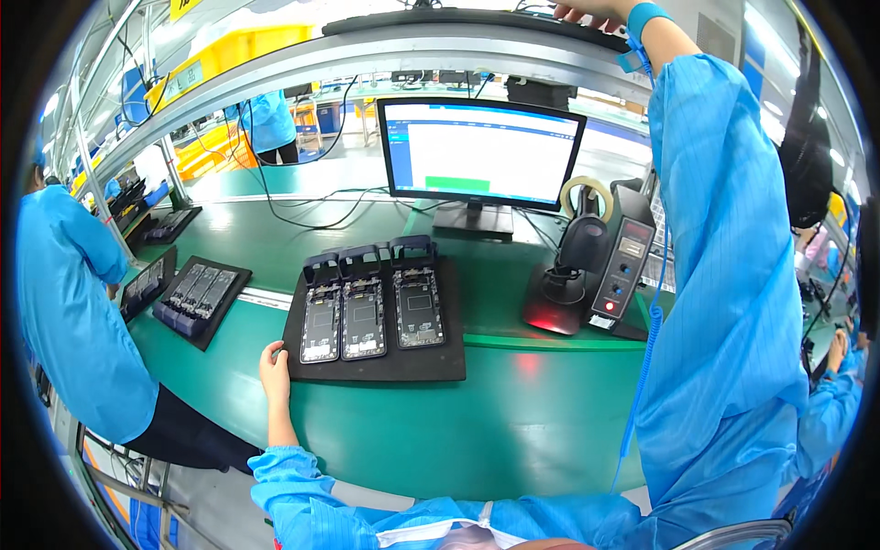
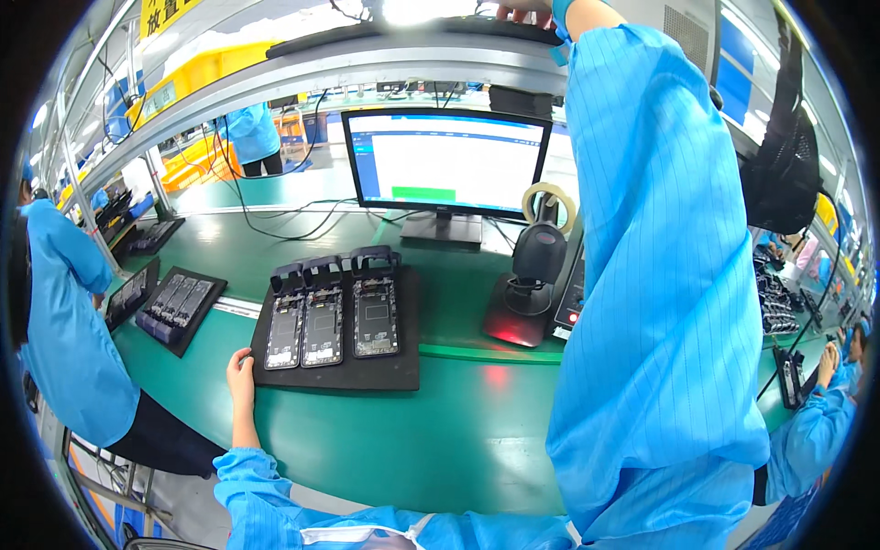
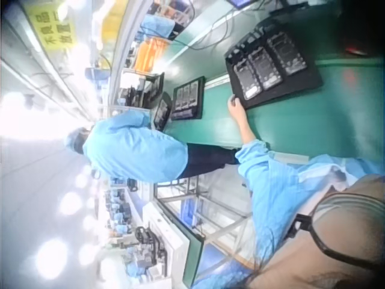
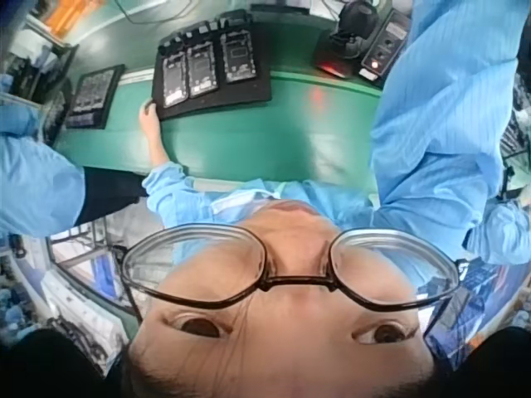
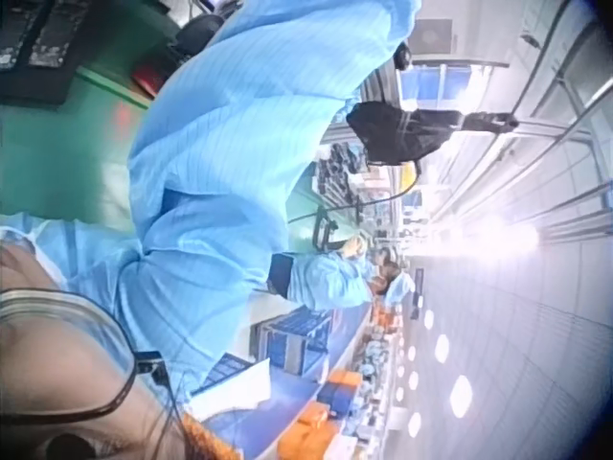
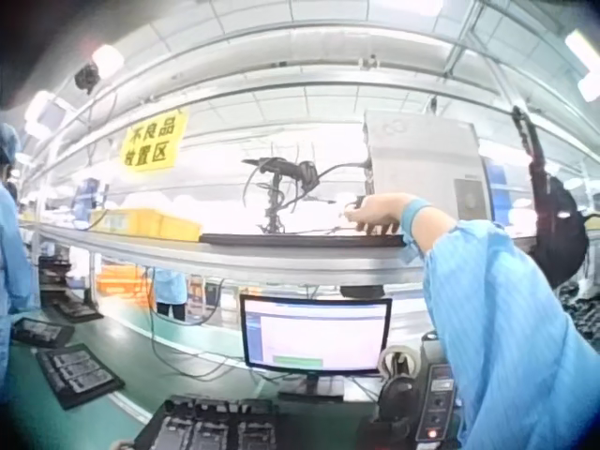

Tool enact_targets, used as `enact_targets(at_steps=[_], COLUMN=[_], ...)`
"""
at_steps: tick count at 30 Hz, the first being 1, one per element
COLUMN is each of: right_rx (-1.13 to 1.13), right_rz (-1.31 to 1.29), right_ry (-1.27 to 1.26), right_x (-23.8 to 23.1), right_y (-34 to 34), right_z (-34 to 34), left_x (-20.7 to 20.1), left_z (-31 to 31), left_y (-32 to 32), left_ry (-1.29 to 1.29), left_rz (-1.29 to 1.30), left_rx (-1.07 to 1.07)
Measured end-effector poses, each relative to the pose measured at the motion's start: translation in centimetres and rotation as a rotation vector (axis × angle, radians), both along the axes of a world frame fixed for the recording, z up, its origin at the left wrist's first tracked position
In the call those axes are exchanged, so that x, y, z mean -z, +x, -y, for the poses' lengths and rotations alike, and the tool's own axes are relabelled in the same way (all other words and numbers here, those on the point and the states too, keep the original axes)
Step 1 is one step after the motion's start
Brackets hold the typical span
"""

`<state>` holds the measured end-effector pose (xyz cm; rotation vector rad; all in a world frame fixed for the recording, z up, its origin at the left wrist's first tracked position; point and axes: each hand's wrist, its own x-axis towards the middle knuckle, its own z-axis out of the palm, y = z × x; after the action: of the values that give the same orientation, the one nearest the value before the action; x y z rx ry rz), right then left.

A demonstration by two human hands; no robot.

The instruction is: The person repeatedly picks up small electronic components from a tray, scans their barcodes with a handheld scanner, and places them back into the tray. This process is performed in a repetitive loop for multiple units on a green workbench.

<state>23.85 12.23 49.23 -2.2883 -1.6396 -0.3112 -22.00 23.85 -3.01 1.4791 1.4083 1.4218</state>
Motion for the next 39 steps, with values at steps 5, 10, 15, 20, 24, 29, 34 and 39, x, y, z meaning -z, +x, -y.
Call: enact_targets(at_steps=[5,10,15,20,24,29,34,39], right_rx=[0.017,0.028,0.128,0.12,0.055,-0.016,-0.094,-0.115], right_rz=[-0.074,-0.06,0.021,0.108,0.089,0.086,0.265,0.44], right_ry=[0.04,0.024,0.041,0.061,0.069,0.094,0.08,0.162], right_x=[-0.6,-0.1,-0.3,0.4,0.4,1.1,0.3,0.5], right_y=[1.7,1.6,4.0,4.0,4.8,4.7,4.1,3.0], right_z=[0.5,2.4,3.2,2.2,0.9,-0.8,-0.4,-1.7], left_x=[-0.2,0.3,0.4,0.3,0.3,0.3,-0.7,0.2], left_z=[-0.2,-0.3,-0.6,-0.2,-0.2,0.0,0.5,0.0], left_y=[0.9,0.5,0.2,0.4,0.7,-0.9,1.2,0.4], left_ry=[0.002,0.018,0.033,0.016,0.015,0.026,-0.003,0.039], left_rz=[0.032,-0.001,-0.055,-0.053,-0.046,-0.06,-0.068,-0.057], left_rx=[0.031,0.013,0.011,0.013,0.013,-0.015,0.025,0.002])
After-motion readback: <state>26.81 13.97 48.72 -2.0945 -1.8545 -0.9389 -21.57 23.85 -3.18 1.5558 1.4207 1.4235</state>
